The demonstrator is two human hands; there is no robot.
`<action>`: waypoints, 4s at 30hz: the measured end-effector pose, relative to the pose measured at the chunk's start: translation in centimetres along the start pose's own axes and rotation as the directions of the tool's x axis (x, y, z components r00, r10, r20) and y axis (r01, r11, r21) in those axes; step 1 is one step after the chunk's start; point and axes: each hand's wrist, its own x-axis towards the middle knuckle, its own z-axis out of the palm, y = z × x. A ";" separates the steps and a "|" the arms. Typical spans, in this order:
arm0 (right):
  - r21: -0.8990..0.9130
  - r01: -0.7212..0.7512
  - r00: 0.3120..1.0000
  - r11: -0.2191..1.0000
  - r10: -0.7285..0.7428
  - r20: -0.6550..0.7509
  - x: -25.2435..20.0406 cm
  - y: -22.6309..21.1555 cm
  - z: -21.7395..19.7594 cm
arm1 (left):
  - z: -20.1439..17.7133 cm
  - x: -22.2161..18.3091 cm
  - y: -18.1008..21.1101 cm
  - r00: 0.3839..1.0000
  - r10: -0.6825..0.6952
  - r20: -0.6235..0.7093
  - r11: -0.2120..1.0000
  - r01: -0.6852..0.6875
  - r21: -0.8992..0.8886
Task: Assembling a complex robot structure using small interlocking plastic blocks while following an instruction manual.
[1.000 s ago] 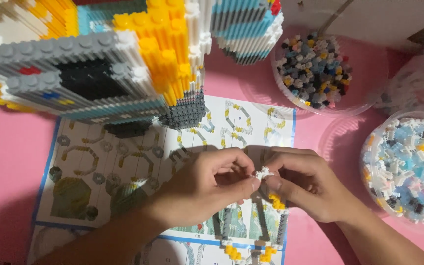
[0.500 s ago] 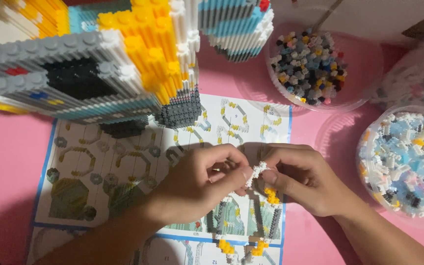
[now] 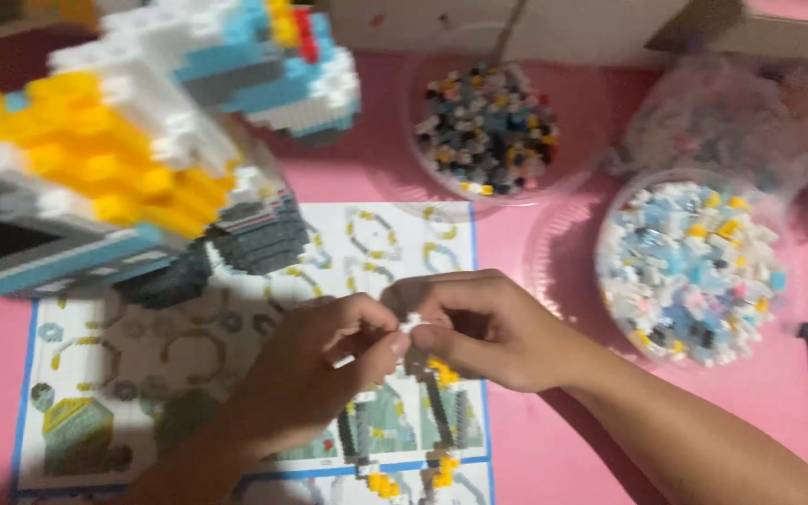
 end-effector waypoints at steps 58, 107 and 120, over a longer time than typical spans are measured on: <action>0.401 -0.167 0.982 0.901 0.188 -0.012 -1.1 1.8 -0.1 | -2.8 0.6 1.7 0.975 -0.108 0.194 0.991 0.122 -0.062; 0.221 -0.203 0.975 0.954 0.217 -0.041 -0.4 1.9 0.3 | -2.3 0.3 0.2 0.938 -0.246 0.245 0.810 0.337 -0.480; 0.181 -0.238 0.967 0.954 0.250 -0.044 -0.6 2.0 0.3 | -2.5 0.4 0.4 0.952 -0.184 0.245 0.848 0.280 -0.450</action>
